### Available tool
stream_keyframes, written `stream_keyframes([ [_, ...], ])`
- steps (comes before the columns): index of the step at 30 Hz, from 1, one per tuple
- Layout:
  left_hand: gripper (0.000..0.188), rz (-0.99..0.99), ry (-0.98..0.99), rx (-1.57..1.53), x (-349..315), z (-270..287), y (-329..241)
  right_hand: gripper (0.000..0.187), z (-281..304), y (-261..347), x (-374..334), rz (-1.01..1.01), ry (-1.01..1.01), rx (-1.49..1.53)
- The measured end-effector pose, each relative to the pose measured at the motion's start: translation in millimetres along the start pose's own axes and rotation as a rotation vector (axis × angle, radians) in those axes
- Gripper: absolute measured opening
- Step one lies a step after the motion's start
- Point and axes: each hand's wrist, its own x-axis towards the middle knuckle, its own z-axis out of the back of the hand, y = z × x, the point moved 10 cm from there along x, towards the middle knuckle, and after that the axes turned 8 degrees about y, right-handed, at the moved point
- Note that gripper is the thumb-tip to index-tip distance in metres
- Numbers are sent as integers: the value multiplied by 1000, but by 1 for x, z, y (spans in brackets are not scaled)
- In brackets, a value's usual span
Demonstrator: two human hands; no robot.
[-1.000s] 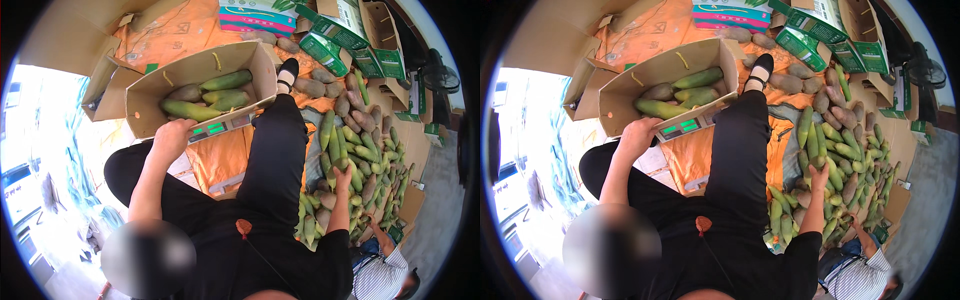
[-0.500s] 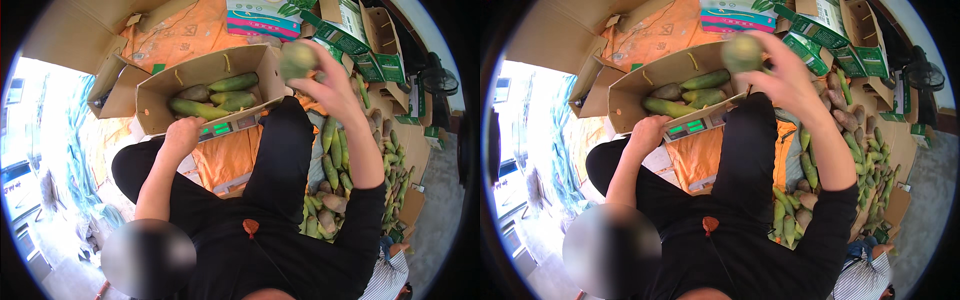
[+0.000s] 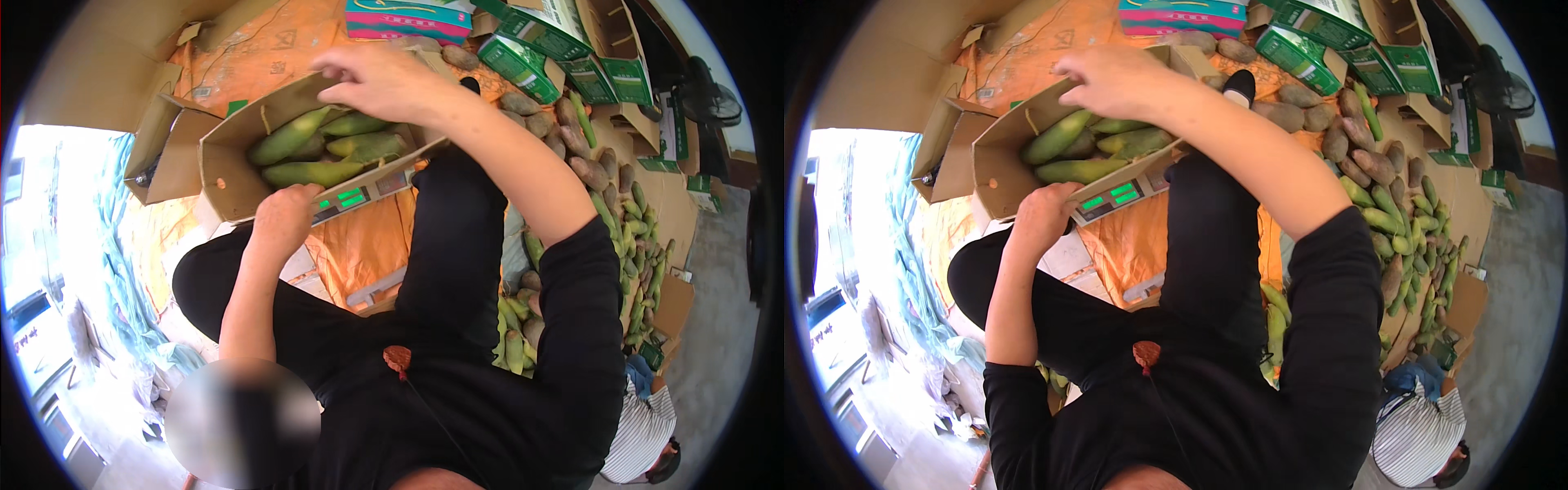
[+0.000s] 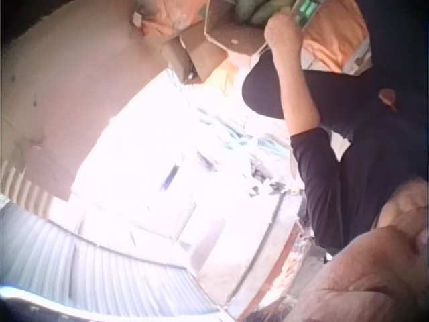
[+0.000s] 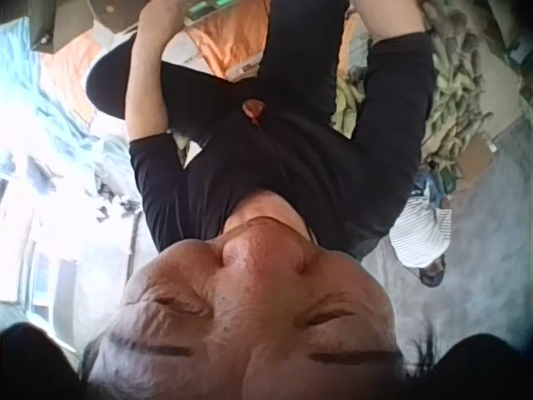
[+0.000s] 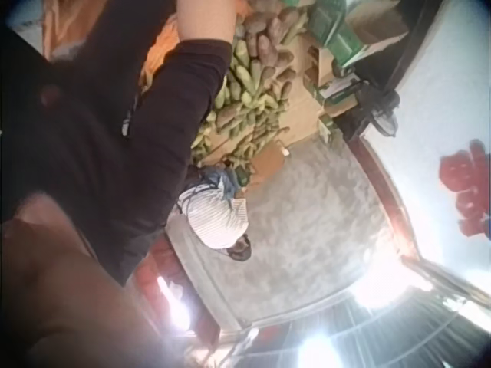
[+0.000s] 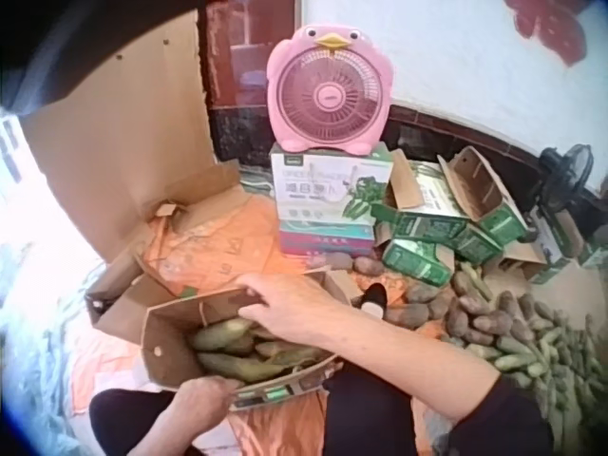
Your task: Picking up papayas from the floor, placing them into a cardboard box on a digital scale, and weighing them for packaging.
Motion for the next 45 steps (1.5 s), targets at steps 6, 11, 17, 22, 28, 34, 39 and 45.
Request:
stream_keyframes([
  [6,25,0,11,-4,0,3,-6,32,46,-114,-126,-283,-179,328],
  [11,25,1,17,-32,3,5,-13,32,20,-226,-293,-645,-516,352],
  [17,29,62,41,-28,2,11,-18,35,-144,-284,-460,-1132,-257,218],
  [22,34,43,69,-65,5,8,-19,37,-225,-263,-533,-1361,54,118],
  [28,38,91,85,-130,1,9,-17,62,-196,-222,-562,-1497,469,-147],
  [34,39,72,99,-85,5,4,-17,66,-188,-221,-603,-1499,702,-346],
  [39,39,78,84,-64,2,9,-20,64,-204,-221,-601,-1409,701,-380],
  [45,42,61,84,-17,8,6,-20,92,-278,-215,-586,-1257,972,-236],
])
